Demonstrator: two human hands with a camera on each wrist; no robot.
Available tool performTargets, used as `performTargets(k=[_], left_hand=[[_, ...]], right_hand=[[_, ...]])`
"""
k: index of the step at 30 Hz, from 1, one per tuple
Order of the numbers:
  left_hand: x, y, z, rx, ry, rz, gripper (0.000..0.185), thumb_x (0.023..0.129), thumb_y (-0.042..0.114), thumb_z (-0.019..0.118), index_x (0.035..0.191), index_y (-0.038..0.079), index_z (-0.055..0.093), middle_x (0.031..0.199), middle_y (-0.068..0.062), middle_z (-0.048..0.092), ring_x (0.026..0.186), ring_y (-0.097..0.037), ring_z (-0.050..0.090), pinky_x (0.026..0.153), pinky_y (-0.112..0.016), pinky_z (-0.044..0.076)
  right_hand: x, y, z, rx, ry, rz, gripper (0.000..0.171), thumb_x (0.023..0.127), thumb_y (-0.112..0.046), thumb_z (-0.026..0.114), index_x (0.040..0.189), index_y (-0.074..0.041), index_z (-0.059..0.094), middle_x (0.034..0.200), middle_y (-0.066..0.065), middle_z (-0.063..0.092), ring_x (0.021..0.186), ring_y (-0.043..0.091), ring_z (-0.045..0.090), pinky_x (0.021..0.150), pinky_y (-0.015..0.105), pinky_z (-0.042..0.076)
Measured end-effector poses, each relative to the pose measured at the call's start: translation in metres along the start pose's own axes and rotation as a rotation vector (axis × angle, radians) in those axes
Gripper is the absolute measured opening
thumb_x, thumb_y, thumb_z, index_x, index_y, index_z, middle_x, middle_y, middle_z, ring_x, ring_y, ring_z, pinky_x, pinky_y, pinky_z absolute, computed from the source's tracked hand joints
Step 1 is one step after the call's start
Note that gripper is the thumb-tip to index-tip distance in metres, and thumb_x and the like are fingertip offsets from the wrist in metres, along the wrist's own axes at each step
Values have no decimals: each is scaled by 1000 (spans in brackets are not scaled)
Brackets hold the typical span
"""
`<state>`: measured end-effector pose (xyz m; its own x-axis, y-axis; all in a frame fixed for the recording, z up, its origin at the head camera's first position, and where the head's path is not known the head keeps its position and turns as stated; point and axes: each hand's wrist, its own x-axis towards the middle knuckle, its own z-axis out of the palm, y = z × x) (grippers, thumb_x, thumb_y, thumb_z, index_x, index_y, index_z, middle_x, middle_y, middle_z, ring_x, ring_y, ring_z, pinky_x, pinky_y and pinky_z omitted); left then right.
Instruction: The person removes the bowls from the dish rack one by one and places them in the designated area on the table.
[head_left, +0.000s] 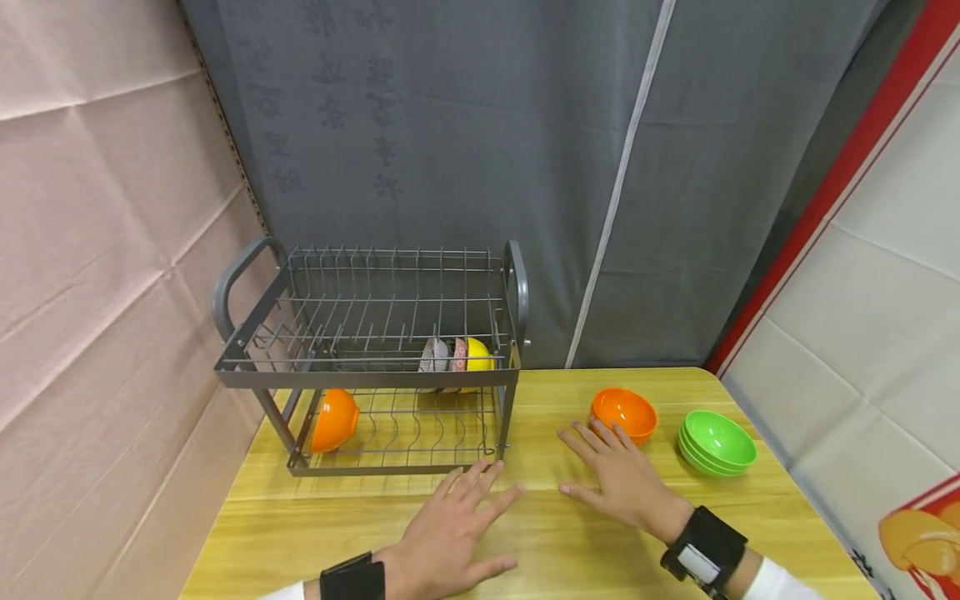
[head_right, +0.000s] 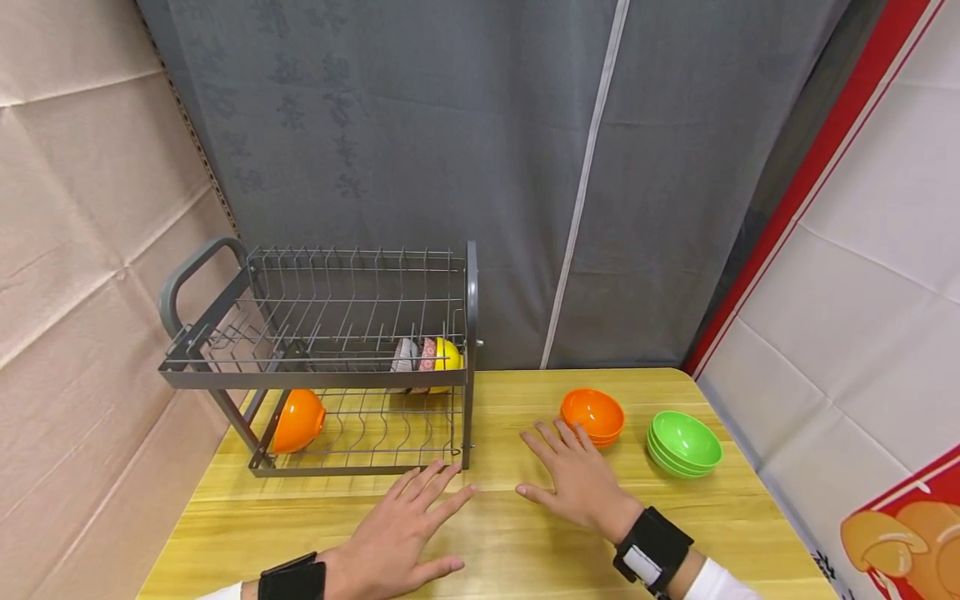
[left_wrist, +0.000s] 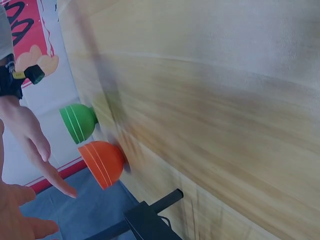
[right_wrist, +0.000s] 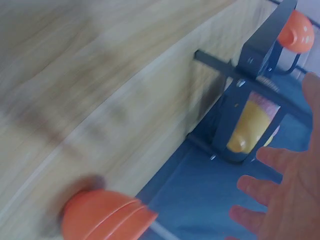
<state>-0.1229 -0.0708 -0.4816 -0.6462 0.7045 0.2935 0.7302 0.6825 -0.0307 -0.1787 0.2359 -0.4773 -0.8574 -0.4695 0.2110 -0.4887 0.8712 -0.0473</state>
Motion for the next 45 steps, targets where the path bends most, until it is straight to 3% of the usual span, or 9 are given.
performTargets(k=[17, 26, 35, 41, 45], left_hand=[[-12, -15, -8, 17, -5, -83, 77, 97, 75, 31, 159, 29, 32, 166, -10, 32, 150, -31, 37, 114, -53, 44], [-21, -23, -9, 20, -7, -127, 76, 97, 74, 33, 159, 28, 33, 166, -9, 33, 149, -31, 38, 115, -52, 43], [-29, -26, -8, 17, 33, -141, 75, 97, 73, 38, 157, 27, 37, 166, -10, 33, 149, -31, 39, 115, -52, 43], [-33, -29, -10, 1, -3, -165, 76, 97, 73, 37, 159, 28, 34, 166, -10, 32, 150, -31, 38, 116, -53, 41], [-35, -31, -11, 10, 29, -169, 75, 97, 73, 38, 157, 27, 37, 163, -11, 38, 148, -32, 40, 114, -53, 43]], right_hand=[[-4, -40, -11, -20, 19, -141, 74, 94, -70, 50, 151, -21, 49, 153, 11, 52, 139, 40, 50, 112, 59, 44], [-8, -54, -8, -21, -4, -168, 75, 95, -72, 46, 152, -23, 47, 156, 8, 50, 140, 36, 50, 112, 55, 45], [-8, -65, -1, -48, 8, -203, 79, 93, -75, 46, 153, -24, 45, 155, 7, 50, 140, 33, 51, 112, 53, 46], [-5, -72, 2, -43, -16, -236, 80, 93, -76, 43, 155, -25, 42, 157, 8, 48, 142, 33, 49, 111, 54, 47], [-1, -76, 3, -29, -21, -243, 80, 94, -76, 40, 155, -25, 41, 157, 8, 47, 142, 33, 48, 111, 54, 46]])
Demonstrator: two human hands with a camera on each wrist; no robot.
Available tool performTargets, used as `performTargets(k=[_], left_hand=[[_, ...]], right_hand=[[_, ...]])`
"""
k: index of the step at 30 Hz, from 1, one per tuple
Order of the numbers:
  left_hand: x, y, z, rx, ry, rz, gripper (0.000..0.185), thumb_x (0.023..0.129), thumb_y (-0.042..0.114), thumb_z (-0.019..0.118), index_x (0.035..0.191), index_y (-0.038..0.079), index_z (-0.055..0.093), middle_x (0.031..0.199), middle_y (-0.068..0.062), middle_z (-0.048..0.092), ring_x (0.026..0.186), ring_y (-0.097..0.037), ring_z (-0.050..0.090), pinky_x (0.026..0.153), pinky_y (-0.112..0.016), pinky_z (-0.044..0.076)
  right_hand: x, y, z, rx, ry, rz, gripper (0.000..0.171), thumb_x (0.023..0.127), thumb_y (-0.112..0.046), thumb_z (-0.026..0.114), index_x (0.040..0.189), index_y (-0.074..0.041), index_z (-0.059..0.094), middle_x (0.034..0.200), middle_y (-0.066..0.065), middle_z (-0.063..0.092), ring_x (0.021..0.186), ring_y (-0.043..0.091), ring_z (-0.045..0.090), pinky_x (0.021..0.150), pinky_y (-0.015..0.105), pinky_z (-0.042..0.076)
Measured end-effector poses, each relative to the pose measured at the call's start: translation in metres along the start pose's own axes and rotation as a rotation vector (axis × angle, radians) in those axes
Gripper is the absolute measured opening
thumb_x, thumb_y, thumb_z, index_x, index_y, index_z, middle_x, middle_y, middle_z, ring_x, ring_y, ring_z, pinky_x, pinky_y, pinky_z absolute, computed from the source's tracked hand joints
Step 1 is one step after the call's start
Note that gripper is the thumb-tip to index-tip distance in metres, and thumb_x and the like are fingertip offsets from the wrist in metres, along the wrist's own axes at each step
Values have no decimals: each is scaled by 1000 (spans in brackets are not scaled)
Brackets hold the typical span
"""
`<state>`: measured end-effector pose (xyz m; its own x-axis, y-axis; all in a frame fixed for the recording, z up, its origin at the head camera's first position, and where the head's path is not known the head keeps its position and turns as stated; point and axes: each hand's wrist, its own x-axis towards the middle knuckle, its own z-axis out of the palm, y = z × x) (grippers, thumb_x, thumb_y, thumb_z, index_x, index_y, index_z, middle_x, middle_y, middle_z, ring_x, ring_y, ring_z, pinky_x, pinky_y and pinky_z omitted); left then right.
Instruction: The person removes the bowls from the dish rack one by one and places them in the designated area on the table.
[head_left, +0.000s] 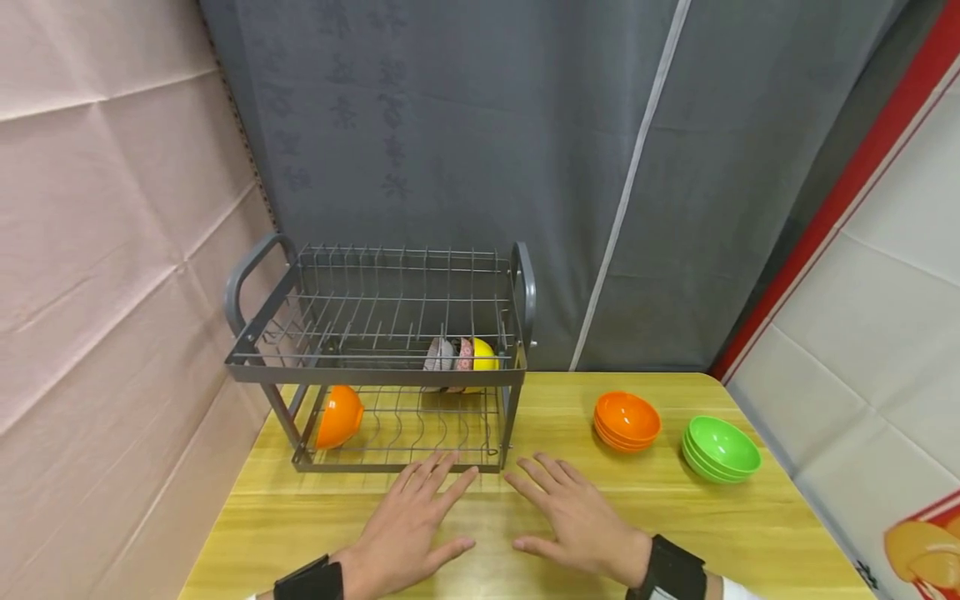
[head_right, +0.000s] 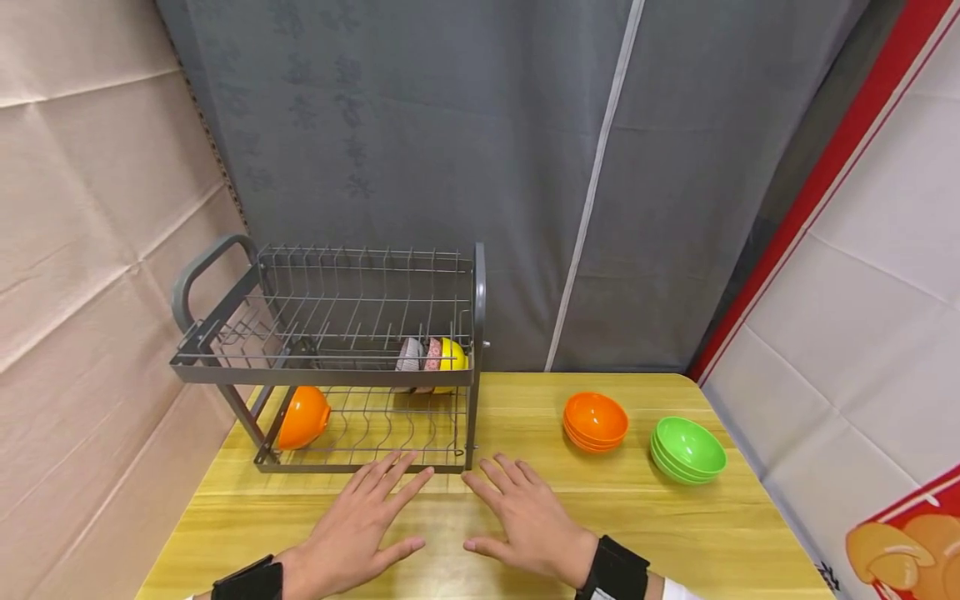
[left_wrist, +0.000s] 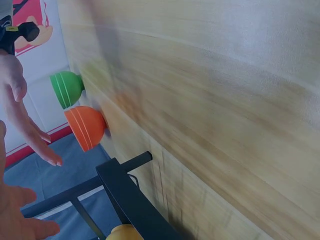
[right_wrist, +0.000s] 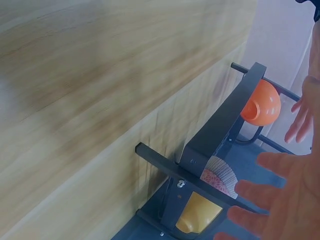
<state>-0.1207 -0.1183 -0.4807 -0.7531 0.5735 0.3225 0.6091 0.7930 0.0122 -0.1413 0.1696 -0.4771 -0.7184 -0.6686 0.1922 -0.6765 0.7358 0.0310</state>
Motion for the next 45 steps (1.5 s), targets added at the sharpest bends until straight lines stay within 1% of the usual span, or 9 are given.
performTargets(k=[3, 8, 12, 17, 23, 28, 34, 41, 45], left_hand=[[-2, -1, 0, 13, 26, -1, 75, 97, 72, 40, 156, 26, 39, 161, -12, 41, 147, -32, 41, 113, -53, 44], [-4, -5, -4, 3, -2, -34, 76, 96, 72, 43, 156, 26, 39, 163, -11, 38, 148, -32, 39, 114, -55, 43], [-4, -11, -6, -12, -1, -59, 76, 96, 71, 45, 156, 25, 40, 163, -10, 37, 148, -32, 40, 114, -55, 42], [-8, -21, -6, 12, 0, -88, 76, 96, 70, 48, 156, 25, 39, 162, -10, 39, 147, -31, 41, 115, -54, 41], [-13, -33, -8, -22, -15, -169, 75, 95, 62, 58, 156, 23, 40, 160, -13, 41, 146, -34, 42, 117, -57, 38], [-15, -43, -9, -80, 21, -245, 74, 95, 56, 62, 156, 21, 40, 161, -15, 39, 145, -38, 42, 116, -61, 37], [-14, -64, -10, -105, 91, -324, 73, 95, 50, 64, 156, 17, 41, 163, -17, 35, 147, -41, 38, 117, -64, 34], [-15, -99, -4, -93, 122, -405, 73, 97, 42, 65, 157, 13, 36, 164, -22, 30, 151, -43, 28, 118, -66, 28], [-16, -115, 1, -120, 179, -444, 74, 96, 36, 68, 157, 10, 35, 163, -28, 27, 149, -48, 27, 115, -70, 29]], right_hand=[[4, -2, 1, 4, 32, -7, 78, 94, -75, 42, 154, -25, 43, 156, 8, 49, 140, 33, 50, 111, 52, 47], [9, -5, 1, 1, 72, -32, 77, 94, -75, 43, 152, -24, 46, 155, 8, 51, 139, 33, 51, 111, 52, 47], [12, -8, 1, 23, 40, -41, 79, 94, -76, 41, 153, -25, 45, 155, 10, 50, 141, 35, 49, 112, 53, 46], [14, -13, 4, 55, -5, -41, 79, 94, -77, 38, 154, -26, 43, 157, 10, 47, 144, 37, 46, 112, 55, 45], [19, -19, 9, 39, 6, -72, 80, 94, -77, 38, 154, -25, 44, 155, 9, 49, 142, 35, 47, 111, 54, 46], [24, -23, 11, 37, -18, -81, 80, 94, -77, 36, 156, -26, 41, 157, 9, 48, 143, 35, 46, 112, 54, 45], [28, -28, 12, 55, -68, -87, 81, 95, -78, 32, 158, -27, 35, 161, 9, 42, 145, 34, 44, 114, 54, 43], [31, -29, 14, 35, -56, -93, 78, 95, -77, 32, 157, -29, 36, 159, 8, 44, 146, 32, 44, 115, 54, 43], [31, -30, 16, 21, -65, -91, 79, 95, -78, 31, 158, -30, 35, 160, 8, 43, 147, 31, 42, 115, 53, 42]])
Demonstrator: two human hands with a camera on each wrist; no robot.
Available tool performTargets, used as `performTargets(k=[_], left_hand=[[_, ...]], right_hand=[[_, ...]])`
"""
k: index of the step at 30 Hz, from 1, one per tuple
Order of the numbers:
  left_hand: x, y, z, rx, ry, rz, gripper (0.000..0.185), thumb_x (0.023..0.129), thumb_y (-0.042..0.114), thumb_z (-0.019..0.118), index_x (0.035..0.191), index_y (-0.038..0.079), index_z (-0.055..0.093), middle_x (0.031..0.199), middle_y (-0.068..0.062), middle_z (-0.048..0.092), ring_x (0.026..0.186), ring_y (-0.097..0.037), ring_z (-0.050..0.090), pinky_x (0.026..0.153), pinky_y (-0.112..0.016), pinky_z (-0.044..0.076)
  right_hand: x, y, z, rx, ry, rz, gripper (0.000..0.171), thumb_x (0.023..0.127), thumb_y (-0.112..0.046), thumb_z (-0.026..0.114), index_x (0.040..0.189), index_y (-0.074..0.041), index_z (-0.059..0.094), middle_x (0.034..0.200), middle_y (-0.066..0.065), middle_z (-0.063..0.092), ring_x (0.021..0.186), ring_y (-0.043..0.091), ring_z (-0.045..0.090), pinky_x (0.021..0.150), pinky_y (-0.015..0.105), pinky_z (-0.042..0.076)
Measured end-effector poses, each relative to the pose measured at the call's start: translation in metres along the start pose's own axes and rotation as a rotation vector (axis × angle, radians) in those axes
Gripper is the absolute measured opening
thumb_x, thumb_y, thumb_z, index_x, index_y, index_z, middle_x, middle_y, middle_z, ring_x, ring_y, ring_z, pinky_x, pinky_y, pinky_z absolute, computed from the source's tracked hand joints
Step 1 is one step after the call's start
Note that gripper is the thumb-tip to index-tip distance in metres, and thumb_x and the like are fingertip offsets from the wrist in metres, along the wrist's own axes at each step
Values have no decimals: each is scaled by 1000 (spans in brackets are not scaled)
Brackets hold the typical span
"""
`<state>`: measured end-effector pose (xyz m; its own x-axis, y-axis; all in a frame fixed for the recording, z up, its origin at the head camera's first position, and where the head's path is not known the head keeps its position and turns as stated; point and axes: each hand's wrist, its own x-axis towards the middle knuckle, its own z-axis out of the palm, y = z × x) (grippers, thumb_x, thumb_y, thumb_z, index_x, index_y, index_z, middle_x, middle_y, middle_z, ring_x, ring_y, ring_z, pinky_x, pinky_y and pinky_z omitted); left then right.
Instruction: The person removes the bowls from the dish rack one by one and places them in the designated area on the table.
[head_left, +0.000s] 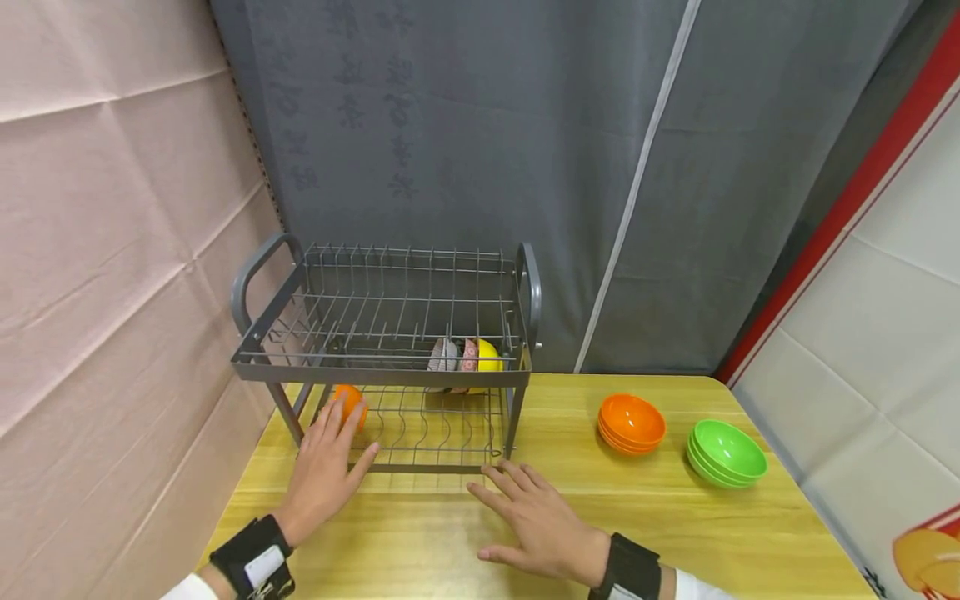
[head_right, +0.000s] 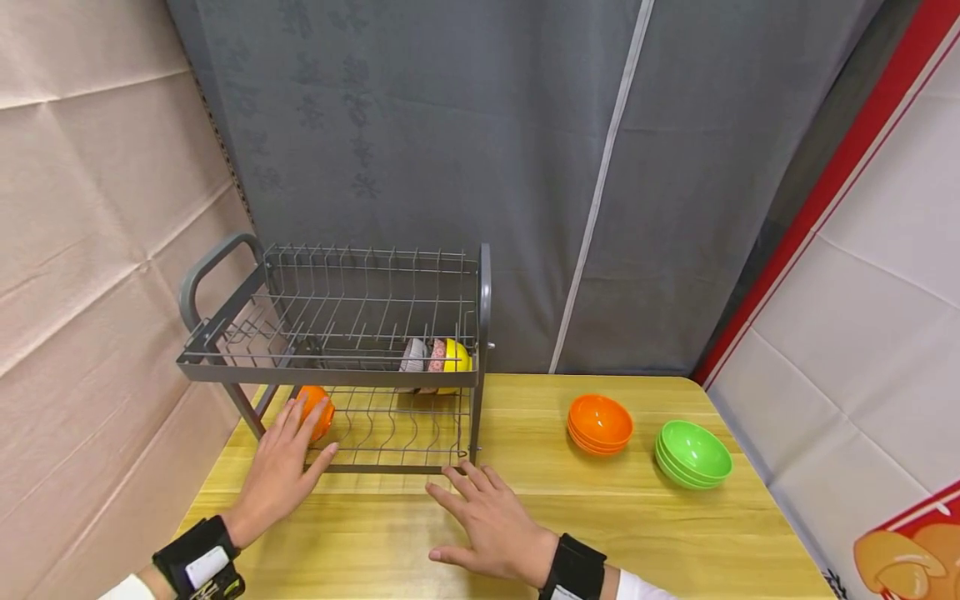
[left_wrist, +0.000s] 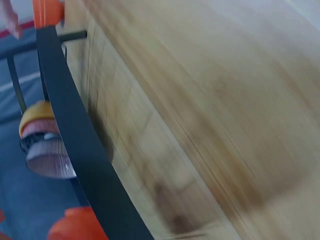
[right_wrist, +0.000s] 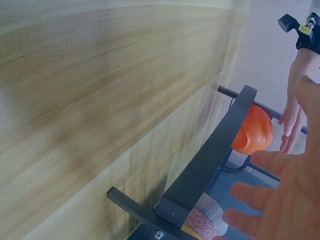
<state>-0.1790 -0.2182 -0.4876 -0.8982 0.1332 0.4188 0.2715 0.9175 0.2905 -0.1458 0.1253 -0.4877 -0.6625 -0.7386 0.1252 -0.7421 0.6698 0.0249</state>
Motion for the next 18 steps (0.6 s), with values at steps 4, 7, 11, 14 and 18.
performTargets(k=[4, 7, 11, 14, 18], left_hand=[[6, -10, 2, -44, 51, -18, 77, 95, 30, 70, 158, 6, 32, 162, -32, 25, 145, -52, 29, 111, -75, 30], [9, -15, 3, -69, 68, -34, 78, 95, 27, 69, 158, 3, 29, 161, -34, 24, 143, -55, 32, 110, -75, 32], [11, -21, 7, -88, 73, -69, 83, 94, 25, 70, 158, -1, 24, 159, -38, 24, 141, -57, 33, 108, -76, 35], [11, -28, 13, -114, 46, -101, 89, 95, 25, 70, 160, -2, 16, 159, -40, 23, 141, -59, 34, 107, -76, 35], [11, -36, 17, -182, -14, -150, 92, 99, 22, 66, 162, 0, 2, 161, -38, 17, 140, -58, 35, 107, -73, 37]], right_hand=[[0, -1, 0, -4, -5, -4, 80, 95, -78, 31, 157, -28, 37, 161, 9, 42, 147, 33, 42, 116, 53, 42], [0, -2, 0, -10, 4, -15, 80, 95, -78, 31, 157, -26, 38, 160, 9, 44, 146, 34, 43, 115, 53, 42], [1, -3, 0, -21, 13, -25, 80, 96, -77, 32, 156, -25, 40, 159, 9, 45, 146, 33, 43, 114, 53, 43], [2, -2, 0, -22, 18, -27, 80, 96, -77, 32, 156, -25, 41, 159, 7, 46, 146, 33, 44, 113, 53, 44], [2, -2, 1, -20, 22, -28, 80, 96, -77, 31, 156, -25, 40, 158, 6, 46, 145, 33, 44, 113, 54, 45]])
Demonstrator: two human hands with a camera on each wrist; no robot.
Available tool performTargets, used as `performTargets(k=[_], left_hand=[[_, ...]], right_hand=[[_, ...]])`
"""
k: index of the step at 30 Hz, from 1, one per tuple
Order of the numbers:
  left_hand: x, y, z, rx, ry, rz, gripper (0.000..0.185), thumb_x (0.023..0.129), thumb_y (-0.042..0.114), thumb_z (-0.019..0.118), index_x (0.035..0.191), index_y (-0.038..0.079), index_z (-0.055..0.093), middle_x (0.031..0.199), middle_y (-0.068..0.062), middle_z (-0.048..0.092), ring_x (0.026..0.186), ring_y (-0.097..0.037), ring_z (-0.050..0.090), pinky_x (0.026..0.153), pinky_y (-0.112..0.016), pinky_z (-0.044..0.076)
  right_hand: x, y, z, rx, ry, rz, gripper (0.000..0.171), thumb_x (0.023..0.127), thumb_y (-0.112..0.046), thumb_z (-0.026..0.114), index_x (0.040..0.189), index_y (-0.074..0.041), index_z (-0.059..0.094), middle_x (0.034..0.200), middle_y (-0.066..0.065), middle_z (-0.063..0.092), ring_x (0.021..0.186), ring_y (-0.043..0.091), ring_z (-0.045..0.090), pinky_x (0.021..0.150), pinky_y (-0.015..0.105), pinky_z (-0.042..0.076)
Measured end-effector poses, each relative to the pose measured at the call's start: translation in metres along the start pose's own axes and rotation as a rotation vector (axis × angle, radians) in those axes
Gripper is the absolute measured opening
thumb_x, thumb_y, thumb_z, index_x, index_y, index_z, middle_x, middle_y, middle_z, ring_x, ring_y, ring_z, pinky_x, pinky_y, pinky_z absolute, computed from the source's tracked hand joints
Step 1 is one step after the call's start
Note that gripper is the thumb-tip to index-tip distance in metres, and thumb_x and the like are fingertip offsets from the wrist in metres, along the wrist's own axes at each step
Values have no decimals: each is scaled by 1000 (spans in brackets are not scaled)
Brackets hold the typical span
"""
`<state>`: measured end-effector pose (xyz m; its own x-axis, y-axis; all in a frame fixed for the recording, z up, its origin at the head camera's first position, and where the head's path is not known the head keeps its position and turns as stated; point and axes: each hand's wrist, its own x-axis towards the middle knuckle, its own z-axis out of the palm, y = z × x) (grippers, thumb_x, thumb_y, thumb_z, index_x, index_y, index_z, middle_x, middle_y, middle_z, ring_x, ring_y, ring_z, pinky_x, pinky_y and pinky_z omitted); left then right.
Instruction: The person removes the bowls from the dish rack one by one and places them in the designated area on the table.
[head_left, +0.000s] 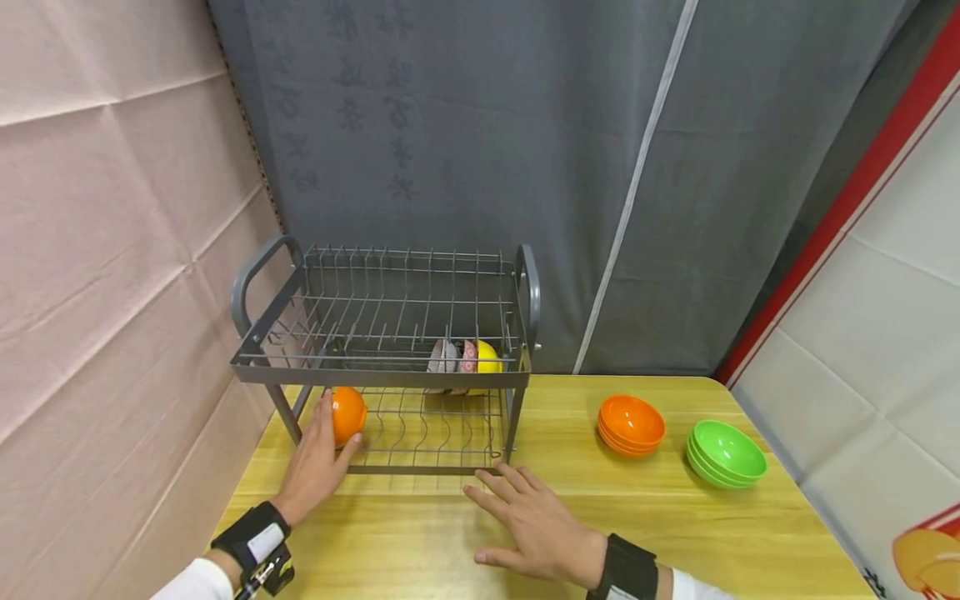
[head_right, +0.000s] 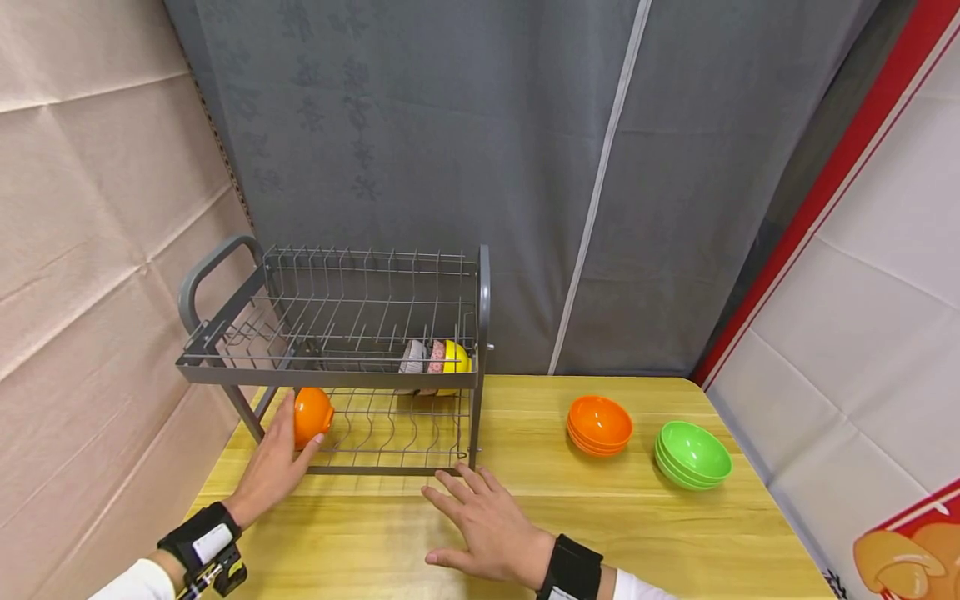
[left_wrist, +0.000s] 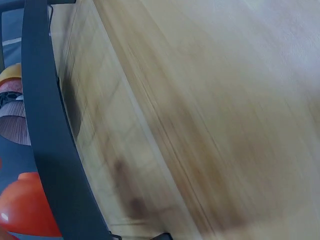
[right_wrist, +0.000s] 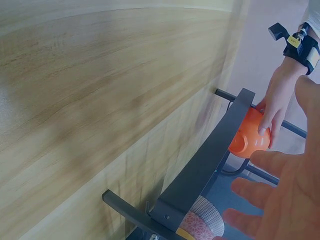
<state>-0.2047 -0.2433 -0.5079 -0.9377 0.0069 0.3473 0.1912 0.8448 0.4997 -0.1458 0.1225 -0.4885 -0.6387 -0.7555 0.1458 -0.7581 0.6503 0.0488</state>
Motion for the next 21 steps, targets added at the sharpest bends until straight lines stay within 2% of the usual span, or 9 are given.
performTargets(k=[2, 4, 7, 9, 12, 14, 18, 21], left_hand=[[0, -2, 0, -33, -17, -22, 90, 100, 19, 62, 162, 1, -1, 161, -38, 20, 138, -57, 41, 105, -71, 41], [0, -3, 0, -49, -21, -40, 87, 101, 15, 60, 162, 0, -1, 155, -40, 32, 128, -56, 52, 99, -67, 49], [0, -3, -2, -67, -18, -50, 75, 101, 8, 57, 159, -3, 10, 135, -42, 52, 108, -53, 65, 84, -62, 57], [-1, -4, -3, -72, -22, -53, 63, 101, 4, 56, 153, -6, 22, 120, -42, 61, 92, -47, 70, 71, -55, 59], [0, -4, -5, -85, -32, -54, 44, 101, 3, 56, 138, -9, 36, 108, -37, 66, 81, -37, 70, 62, -43, 55], [1, -4, -6, -87, -43, -54, 34, 101, 2, 56, 129, -8, 40, 102, -33, 67, 76, -32, 67, 59, -39, 51], [1, -5, -8, -93, -58, -54, 26, 100, 2, 57, 119, -7, 42, 96, -30, 66, 75, -31, 65, 61, -40, 51], [3, -4, -10, -113, -79, -60, 25, 100, 1, 57, 118, -7, 42, 97, -29, 65, 77, -32, 65, 62, -41, 51]], right_hand=[[0, 0, 0, 4, -1, 3, 80, 96, -77, 32, 156, -25, 40, 158, 6, 47, 145, 33, 44, 113, 54, 44], [0, 1, 0, 10, -4, 7, 80, 96, -77, 31, 156, -25, 39, 158, 7, 47, 145, 33, 44, 113, 54, 44], [0, 1, -1, 13, -12, 11, 77, 98, -75, 30, 157, -25, 38, 158, 6, 46, 146, 33, 43, 114, 55, 43], [-1, 1, -1, 12, -15, 11, 74, 100, -72, 28, 157, -25, 38, 159, 6, 46, 146, 33, 43, 114, 55, 43], [-1, 1, -2, 10, -23, 16, 70, 102, -67, 26, 158, -25, 36, 159, 5, 45, 147, 32, 42, 114, 54, 43], [-1, 0, -3, 13, -26, 20, 69, 103, -66, 26, 158, -26, 36, 159, 4, 46, 146, 31, 43, 114, 54, 43], [-2, 0, -4, 14, -33, 24, 69, 103, -67, 27, 157, -25, 37, 158, 4, 46, 146, 31, 44, 114, 53, 43], [-2, 0, -3, 19, -35, 22, 71, 102, -68, 27, 157, -24, 37, 158, 5, 46, 145, 32, 44, 114, 54, 43]])
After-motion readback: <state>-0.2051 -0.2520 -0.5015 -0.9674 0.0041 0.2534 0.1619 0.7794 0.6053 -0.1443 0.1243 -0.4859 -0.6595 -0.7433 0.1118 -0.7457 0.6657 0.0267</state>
